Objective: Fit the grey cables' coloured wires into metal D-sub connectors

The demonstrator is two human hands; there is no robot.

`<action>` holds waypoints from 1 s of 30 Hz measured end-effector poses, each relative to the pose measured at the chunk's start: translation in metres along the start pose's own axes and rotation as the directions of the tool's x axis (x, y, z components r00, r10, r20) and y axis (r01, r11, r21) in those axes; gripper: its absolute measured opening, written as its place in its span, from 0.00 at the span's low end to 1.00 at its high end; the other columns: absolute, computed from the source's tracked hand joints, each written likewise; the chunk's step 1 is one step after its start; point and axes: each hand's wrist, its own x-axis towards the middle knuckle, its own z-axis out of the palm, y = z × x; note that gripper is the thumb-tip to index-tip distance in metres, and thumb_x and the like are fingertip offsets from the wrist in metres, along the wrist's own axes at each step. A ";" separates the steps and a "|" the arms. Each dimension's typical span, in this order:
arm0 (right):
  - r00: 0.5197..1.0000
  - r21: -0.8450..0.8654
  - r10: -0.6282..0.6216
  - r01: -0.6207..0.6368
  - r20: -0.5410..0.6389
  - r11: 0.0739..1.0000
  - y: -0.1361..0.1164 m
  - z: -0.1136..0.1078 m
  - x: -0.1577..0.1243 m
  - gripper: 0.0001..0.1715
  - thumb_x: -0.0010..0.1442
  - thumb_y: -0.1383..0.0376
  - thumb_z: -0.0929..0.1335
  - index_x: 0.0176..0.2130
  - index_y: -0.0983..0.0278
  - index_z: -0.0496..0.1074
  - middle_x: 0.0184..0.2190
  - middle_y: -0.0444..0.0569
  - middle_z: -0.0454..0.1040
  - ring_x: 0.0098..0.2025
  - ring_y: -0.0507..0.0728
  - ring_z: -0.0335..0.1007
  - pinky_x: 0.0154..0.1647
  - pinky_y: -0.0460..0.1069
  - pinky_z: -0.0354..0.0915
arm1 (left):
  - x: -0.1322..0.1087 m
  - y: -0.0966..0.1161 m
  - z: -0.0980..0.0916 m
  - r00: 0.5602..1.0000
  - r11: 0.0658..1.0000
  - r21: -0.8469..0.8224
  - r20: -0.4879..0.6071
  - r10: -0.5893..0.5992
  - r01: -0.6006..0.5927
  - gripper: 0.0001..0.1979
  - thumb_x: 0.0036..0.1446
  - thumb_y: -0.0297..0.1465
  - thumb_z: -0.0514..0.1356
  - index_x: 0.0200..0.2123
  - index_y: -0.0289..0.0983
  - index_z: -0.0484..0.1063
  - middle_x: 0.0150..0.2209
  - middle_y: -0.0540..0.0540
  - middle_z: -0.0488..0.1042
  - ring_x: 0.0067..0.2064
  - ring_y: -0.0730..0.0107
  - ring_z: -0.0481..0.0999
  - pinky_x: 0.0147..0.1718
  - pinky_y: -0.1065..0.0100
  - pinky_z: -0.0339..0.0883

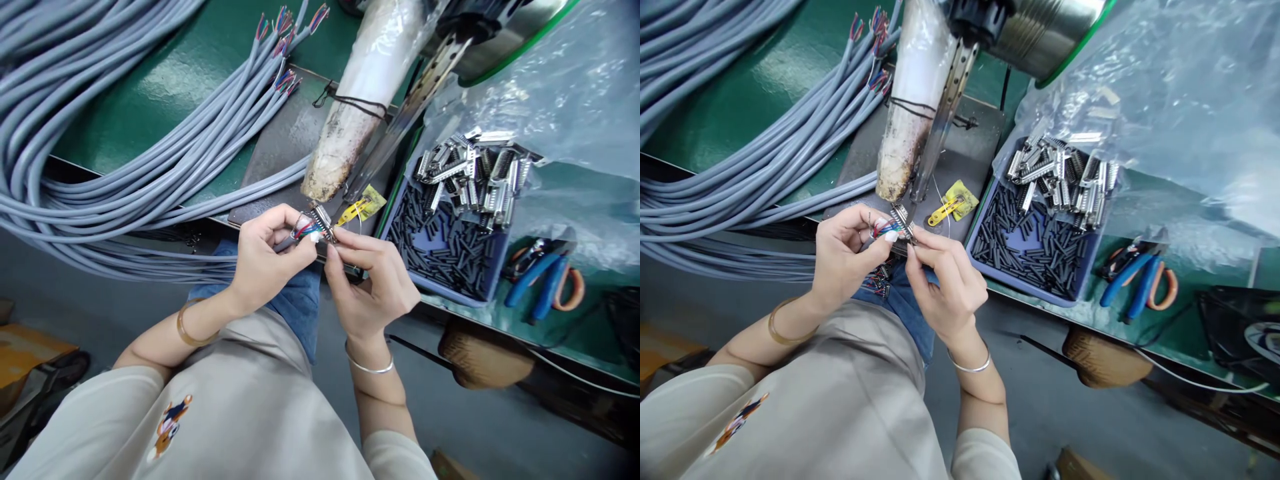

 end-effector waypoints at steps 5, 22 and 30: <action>1.000 -0.007 0.008 -0.008 -0.004 1.000 0.002 0.000 0.001 0.12 0.58 0.74 0.75 0.39 0.60 0.75 0.42 0.46 0.84 0.42 0.55 0.83 0.43 0.50 0.79 | 0.001 -0.002 0.003 0.999 0.999 0.024 -0.021 0.033 -0.033 0.06 0.49 0.25 0.66 0.26 0.36 0.70 0.26 0.53 0.71 0.28 0.80 0.69 0.28 0.77 0.66; 0.997 -0.100 -0.067 0.065 -0.024 0.993 -0.002 -0.004 0.006 0.15 0.56 0.73 0.77 0.42 0.59 0.77 0.44 0.45 0.85 0.41 0.55 0.83 0.42 0.48 0.80 | 0.003 0.005 0.005 0.998 0.998 0.045 -0.022 0.052 -0.051 0.08 0.52 0.30 0.68 0.27 0.36 0.72 0.26 0.52 0.73 0.29 0.78 0.71 0.28 0.76 0.68; 0.987 -0.165 -0.154 0.158 0.037 0.973 0.001 -0.004 0.004 0.11 0.57 0.73 0.76 0.38 0.61 0.74 0.42 0.48 0.85 0.38 0.53 0.83 0.40 0.45 0.78 | 0.002 0.000 0.002 1.000 0.999 0.032 0.005 -0.007 0.007 0.06 0.51 0.27 0.67 0.27 0.36 0.71 0.26 0.52 0.73 0.29 0.78 0.71 0.28 0.77 0.67</action>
